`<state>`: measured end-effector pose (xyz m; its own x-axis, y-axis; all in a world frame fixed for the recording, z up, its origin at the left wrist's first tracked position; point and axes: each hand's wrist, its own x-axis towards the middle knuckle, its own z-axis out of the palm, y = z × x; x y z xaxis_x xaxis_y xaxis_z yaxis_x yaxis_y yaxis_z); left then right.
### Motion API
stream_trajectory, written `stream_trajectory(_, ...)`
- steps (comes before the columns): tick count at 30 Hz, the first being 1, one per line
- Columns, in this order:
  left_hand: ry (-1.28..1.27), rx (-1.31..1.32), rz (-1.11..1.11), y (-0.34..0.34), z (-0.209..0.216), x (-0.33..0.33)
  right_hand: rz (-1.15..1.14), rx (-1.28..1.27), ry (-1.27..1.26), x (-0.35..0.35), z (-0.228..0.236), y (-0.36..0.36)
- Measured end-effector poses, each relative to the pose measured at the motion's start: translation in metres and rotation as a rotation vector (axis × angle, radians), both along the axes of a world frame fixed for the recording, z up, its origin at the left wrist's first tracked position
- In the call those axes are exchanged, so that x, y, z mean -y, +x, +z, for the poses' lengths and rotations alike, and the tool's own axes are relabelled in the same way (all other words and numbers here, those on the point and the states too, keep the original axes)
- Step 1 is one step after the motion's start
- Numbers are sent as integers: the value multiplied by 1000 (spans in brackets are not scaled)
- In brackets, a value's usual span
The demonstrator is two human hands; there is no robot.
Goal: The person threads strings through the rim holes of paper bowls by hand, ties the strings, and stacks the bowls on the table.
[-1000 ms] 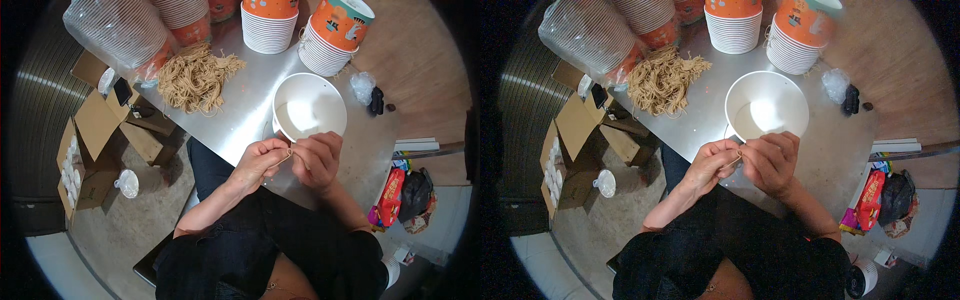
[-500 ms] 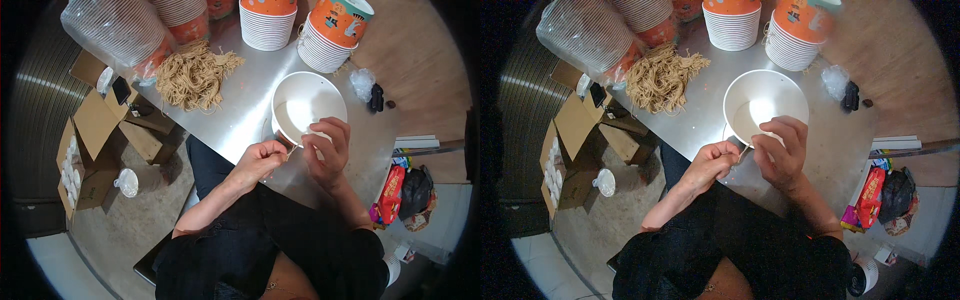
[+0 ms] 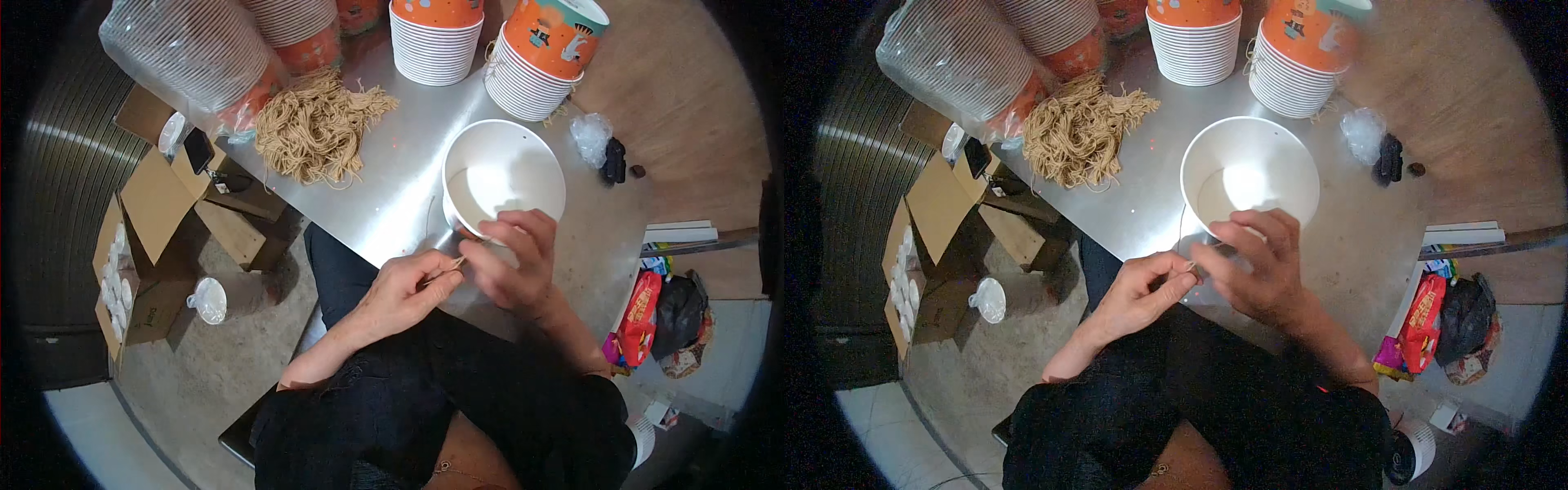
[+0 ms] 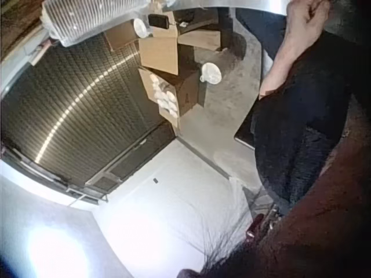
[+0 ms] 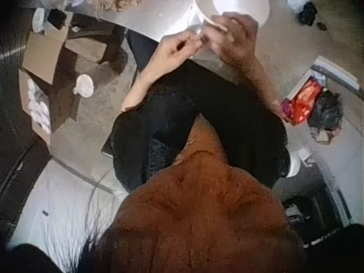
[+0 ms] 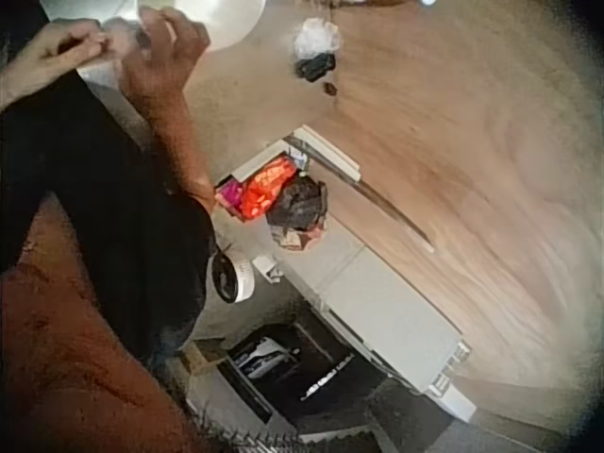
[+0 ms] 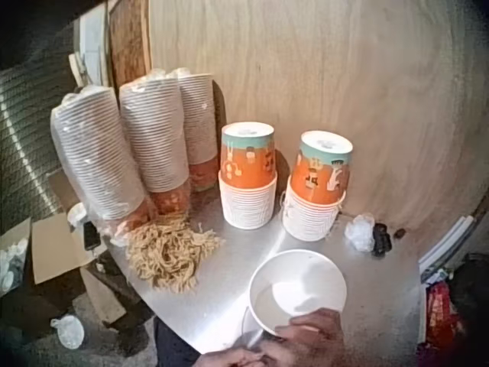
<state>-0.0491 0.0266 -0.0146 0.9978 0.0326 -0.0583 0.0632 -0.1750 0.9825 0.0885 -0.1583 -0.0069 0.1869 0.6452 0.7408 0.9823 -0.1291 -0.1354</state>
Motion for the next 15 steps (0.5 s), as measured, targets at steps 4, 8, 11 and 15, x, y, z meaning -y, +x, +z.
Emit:
stream_trajectory(4, 154, 145, 6, -5, 19, 4, 68, 65, 32, -4, -9, -1)
stream_trajectory(8, 195, 221, 4, -8, 33, 1, 62, 28, 54, 0, -5, -3)
stream_trajectory(11, 216, 254, -16, -10, 36, -1, 37, -40, 60, 2, -5, -2)
stream_trajectory(15, 217, 425, -101, -10, 42, 3, -39, -54, 127, 2, -11, 0)
